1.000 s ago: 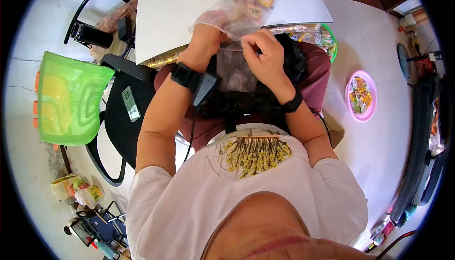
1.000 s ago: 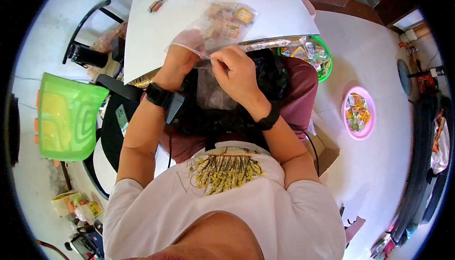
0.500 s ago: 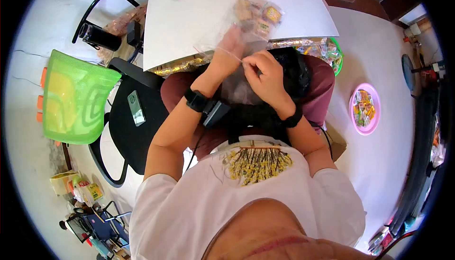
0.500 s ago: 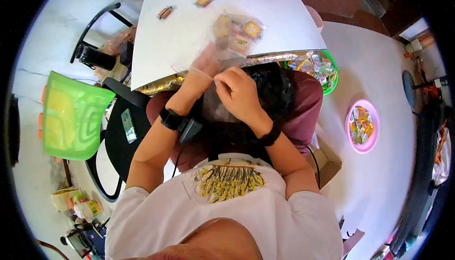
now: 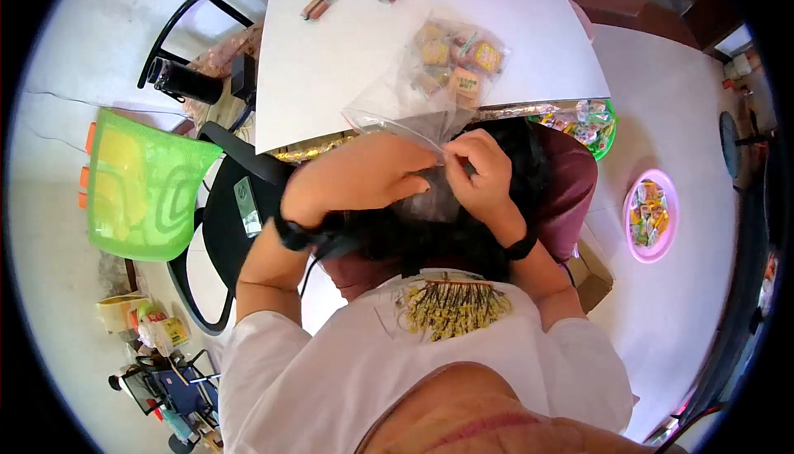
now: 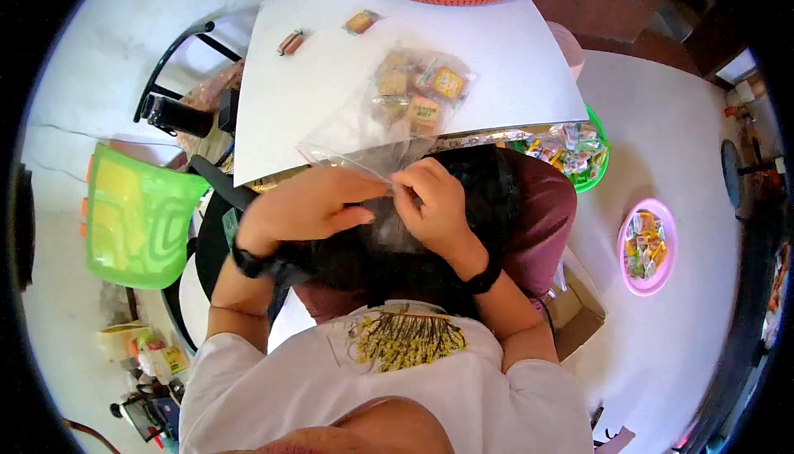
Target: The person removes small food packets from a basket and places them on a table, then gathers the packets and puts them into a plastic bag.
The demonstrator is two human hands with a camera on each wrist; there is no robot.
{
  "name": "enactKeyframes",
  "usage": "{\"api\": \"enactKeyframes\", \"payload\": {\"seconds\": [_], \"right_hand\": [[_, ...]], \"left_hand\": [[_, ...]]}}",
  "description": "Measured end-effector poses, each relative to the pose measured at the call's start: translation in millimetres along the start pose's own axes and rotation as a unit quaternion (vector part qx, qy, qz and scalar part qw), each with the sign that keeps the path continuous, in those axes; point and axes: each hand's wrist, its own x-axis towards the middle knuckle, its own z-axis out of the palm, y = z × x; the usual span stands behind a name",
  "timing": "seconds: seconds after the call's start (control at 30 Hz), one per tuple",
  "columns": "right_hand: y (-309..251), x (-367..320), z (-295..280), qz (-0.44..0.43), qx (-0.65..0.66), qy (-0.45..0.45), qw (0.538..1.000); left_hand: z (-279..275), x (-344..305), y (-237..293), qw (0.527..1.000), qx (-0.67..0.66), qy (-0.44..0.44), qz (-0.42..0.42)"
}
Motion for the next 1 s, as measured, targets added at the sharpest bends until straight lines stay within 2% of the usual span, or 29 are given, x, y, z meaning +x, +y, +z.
{"api": "enactKeyframes", "payload": {"seconds": [0.07, 0.1, 0.13, 0.2, 0.23, 0.27, 0.3, 0.4, 0.5, 0.6, 0.7, 0.83, 0.93, 1.0], "right_hand": [[1, 0, -4, 0.010, 0.011, 0.008, 1.000], [2, 0, -5, 0.014, 0.017, 0.011, 1.000], [3, -1, -6, 0.017, 0.023, 0.012, 1.000], [4, -2, -10, 0.016, 0.011, -0.005, 1.000], [5, -3, -12, 0.015, 0.004, -0.014, 1.000], [5, -4, -13, 0.015, 0.004, -0.015, 1.000], [5, -5, -14, 0.014, 0.004, -0.016, 1.000], [6, -7, -14, 0.020, 0.009, -0.019, 1.000], [5, -8, -15, 0.026, 0.017, -0.029, 0.999], [4, -8, -16, 0.029, 0.004, -0.038, 0.999], [0, -9, -16, 0.025, -0.012, -0.033, 0.999], [-8, -7, -15, 0.009, -0.030, -0.023, 0.999], [-13, -8, -13, 0.018, -0.030, -0.011, 0.999], [-17, -6, -10, 0.010, -0.027, 0.006, 1.000]], "left_hand": [[-30, -5, 3, 0.985, -0.148, 0.091, 0.016], [-33, 0, -19, 0.958, -0.232, 0.159, 0.050], [-55, 8, -20, 0.945, -0.245, 0.192, -0.098], [-78, 39, -71, 0.943, -0.097, 0.308, -0.077], [-87, 56, -99, 0.930, -0.105, 0.330, -0.124], [-95, 72, -119, 0.926, -0.036, 0.339, -0.165], [-99, 87, -155, 0.922, 0.061, 0.342, -0.169], [-100, 130, -235, 0.847, 0.293, 0.401, -0.190], [-109, 153, -276, 0.891, 0.214, 0.267, -0.299], [-98, 153, -261, 0.905, 0.188, 0.264, -0.274], [-89, 135, -243, 0.918, 0.172, 0.293, -0.203], [-73, 94, -200, 0.896, 0.181, 0.334, -0.230], [-54, 48, -180, 0.877, 0.106, 0.416, -0.215], [-42, 14, -139, 0.855, -0.117, 0.445, -0.239]]}}
